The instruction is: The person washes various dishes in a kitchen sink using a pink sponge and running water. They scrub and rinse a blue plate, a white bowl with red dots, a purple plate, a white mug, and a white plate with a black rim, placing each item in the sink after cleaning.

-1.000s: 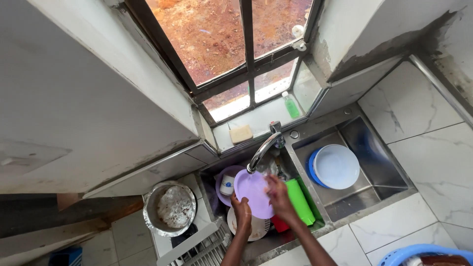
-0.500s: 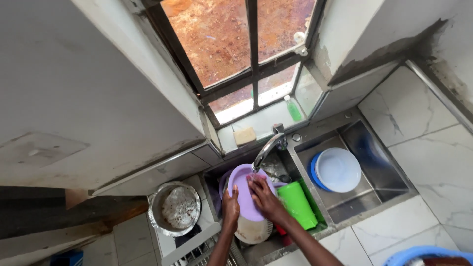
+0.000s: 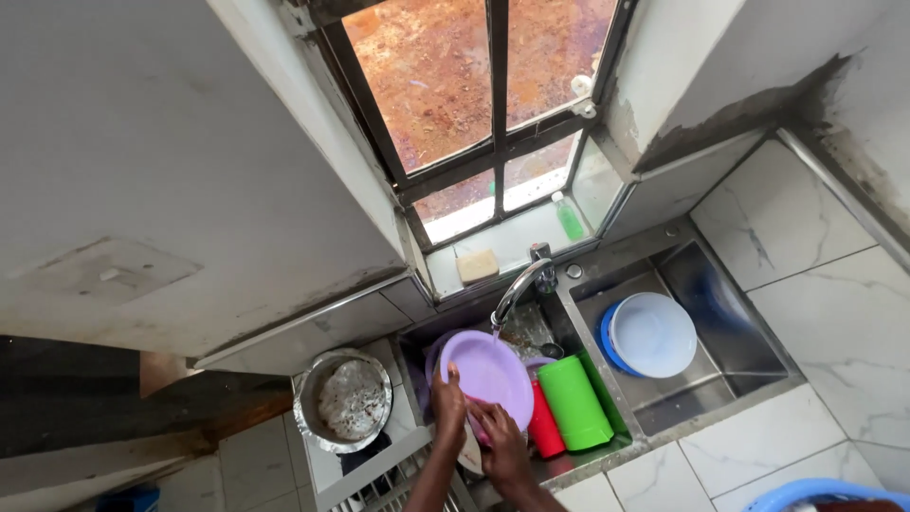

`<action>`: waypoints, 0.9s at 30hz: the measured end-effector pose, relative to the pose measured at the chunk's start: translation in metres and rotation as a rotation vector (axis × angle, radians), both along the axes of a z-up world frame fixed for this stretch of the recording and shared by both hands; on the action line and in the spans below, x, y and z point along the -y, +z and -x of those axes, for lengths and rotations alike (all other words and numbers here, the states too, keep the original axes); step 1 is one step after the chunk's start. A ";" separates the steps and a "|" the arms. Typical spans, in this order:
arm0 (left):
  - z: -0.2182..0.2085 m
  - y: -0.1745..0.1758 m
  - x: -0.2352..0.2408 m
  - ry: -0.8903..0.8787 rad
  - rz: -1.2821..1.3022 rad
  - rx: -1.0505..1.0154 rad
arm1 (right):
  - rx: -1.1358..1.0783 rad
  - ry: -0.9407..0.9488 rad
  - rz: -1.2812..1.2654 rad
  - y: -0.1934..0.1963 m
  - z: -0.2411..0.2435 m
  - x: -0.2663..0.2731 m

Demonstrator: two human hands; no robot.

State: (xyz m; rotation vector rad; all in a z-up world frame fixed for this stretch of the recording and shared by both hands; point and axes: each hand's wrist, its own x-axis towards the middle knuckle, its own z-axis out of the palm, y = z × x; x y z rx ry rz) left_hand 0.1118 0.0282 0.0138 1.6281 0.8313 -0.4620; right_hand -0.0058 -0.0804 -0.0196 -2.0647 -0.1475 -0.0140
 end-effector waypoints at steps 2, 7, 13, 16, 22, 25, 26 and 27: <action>0.012 -0.027 -0.005 -0.167 -0.115 0.089 | 0.075 0.016 0.000 -0.016 0.012 0.008; -0.005 -0.103 -0.027 -0.225 0.138 -0.034 | 0.127 0.077 0.008 -0.027 0.011 0.041; 0.018 -0.112 -0.020 -0.198 0.078 0.101 | 0.111 -0.120 0.037 -0.044 0.032 0.016; 0.012 -0.047 -0.047 -0.226 0.166 0.064 | 0.295 0.053 0.162 -0.036 0.036 0.034; 0.058 -0.058 0.002 -0.088 0.098 0.116 | 0.127 -0.257 0.153 -0.040 0.044 -0.012; 0.043 0.053 -0.023 -0.205 0.095 -0.017 | 0.279 -0.146 0.136 -0.043 0.051 0.025; 0.029 0.094 -0.037 -0.318 0.125 -0.041 | 0.376 0.014 0.147 -0.045 0.046 0.045; 0.034 0.048 -0.039 -0.313 0.124 -0.044 | 0.373 0.018 0.145 -0.034 0.045 0.044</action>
